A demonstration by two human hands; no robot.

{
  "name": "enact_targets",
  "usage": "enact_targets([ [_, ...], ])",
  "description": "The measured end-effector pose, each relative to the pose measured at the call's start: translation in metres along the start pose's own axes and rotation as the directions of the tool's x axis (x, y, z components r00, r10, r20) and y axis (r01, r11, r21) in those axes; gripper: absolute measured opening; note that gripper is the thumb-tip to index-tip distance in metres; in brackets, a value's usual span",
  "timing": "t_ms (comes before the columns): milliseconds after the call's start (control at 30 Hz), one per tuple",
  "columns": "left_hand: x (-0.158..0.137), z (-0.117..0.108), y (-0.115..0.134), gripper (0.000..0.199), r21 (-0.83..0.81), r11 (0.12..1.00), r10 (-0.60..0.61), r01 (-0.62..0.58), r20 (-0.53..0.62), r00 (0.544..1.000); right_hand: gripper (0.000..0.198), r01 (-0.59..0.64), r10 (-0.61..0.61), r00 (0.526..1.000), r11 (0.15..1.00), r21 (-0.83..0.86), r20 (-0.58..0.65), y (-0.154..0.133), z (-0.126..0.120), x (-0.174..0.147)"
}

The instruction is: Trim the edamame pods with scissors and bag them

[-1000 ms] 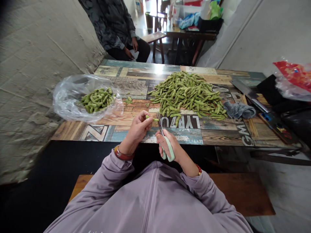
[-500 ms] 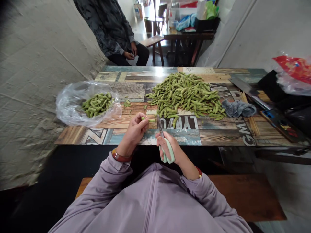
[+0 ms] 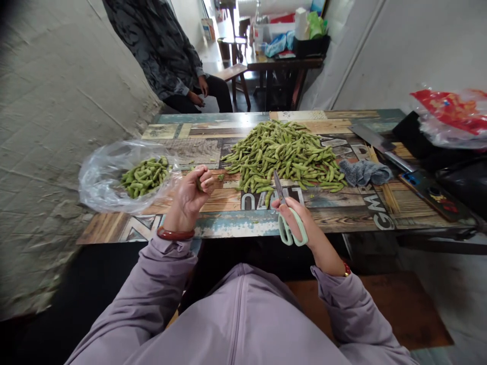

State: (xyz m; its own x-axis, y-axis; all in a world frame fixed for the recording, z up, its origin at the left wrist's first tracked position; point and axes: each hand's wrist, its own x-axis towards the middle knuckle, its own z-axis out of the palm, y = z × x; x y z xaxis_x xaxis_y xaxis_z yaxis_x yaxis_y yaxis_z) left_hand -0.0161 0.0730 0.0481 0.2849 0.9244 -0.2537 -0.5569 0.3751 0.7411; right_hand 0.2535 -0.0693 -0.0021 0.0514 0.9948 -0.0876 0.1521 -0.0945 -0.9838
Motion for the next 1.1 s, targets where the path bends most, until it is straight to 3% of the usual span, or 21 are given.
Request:
enact_targets([
  [133, 0.028, -0.002, -0.001, 0.012, 0.225, 0.968, 0.122, -0.111, -0.035, 0.992, 0.039, 0.175, -0.159, 0.984, 0.948, -0.266, 0.081, -0.01, 0.013, 0.01],
  [233, 0.055, -0.003, -0.004, 0.006, 0.536, 0.809, 0.298, -0.242, -0.018, 0.955, 0.039, 0.265, -0.234, 0.962, 0.927, -0.266, 0.143, -0.019, 0.031, 0.032],
  [333, 0.078, -0.003, -0.004, 0.009, 0.861, 0.406, 0.444, -0.305, 0.106, 0.89, 0.048, 0.312, -0.279, 0.946, 0.92, -0.238, 0.163, -0.025, 0.045, 0.061],
  [433, 0.087, -0.003, -0.002, 0.019, 0.979, -0.034, 0.434, -0.201, 0.195, 0.88, 0.055, 0.332, -0.319, 0.942, 0.926, -0.179, 0.101, -0.029, 0.047, 0.085],
  [500, 0.089, -0.005, -0.002, 0.028, 0.972, -0.213, 0.415, -0.104, 0.186, 0.89, 0.058, 0.296, -0.293, 0.955, 0.951, -0.093, 0.042, -0.031, 0.044, 0.096],
  [567, 0.091, -0.007, -0.002, 0.032, 0.952, -0.303, 0.389, -0.047, 0.169, 0.905, 0.062, 0.204, -0.204, 0.979, 0.979, 0.015, 0.012, -0.032, 0.041, 0.104],
  [667, 0.095, -0.012, -0.005, 0.031, 0.935, -0.353, 0.337, -0.039, 0.166, 0.927, 0.066, 0.111, -0.11, 0.994, 0.988, 0.103, -0.016, -0.031, 0.04, 0.114],
  [833, 0.102, -0.014, -0.009, 0.03, 0.932, -0.357, 0.304, -0.06, 0.177, 0.936, 0.064, 0.228, -0.221, 0.971, 0.972, 0.066, -0.09, -0.029, 0.045, 0.12],
  [967, 0.102, -0.01, -0.01, 0.029, 0.94, -0.327, 0.31, -0.1, 0.207, 0.928, 0.065, 0.185, -0.178, 0.982, 0.976, 0.117, -0.066, -0.027, 0.045, 0.118],
  [1033, 0.098, -0.01, -0.01, 0.024, 0.954, -0.262, 0.315, -0.143, 0.224, 0.922, 0.065, 0.15, -0.148, 0.989, 0.969, 0.196, -0.028, -0.026, 0.044, 0.117],
  [1100, 0.089, -0.011, -0.011, 0.016, 0.973, -0.084, 0.333, -0.213, 0.229, 0.915, 0.063, 0.141, -0.15, 0.988, 0.96, 0.244, 0.019, -0.026, 0.043, 0.115],
])
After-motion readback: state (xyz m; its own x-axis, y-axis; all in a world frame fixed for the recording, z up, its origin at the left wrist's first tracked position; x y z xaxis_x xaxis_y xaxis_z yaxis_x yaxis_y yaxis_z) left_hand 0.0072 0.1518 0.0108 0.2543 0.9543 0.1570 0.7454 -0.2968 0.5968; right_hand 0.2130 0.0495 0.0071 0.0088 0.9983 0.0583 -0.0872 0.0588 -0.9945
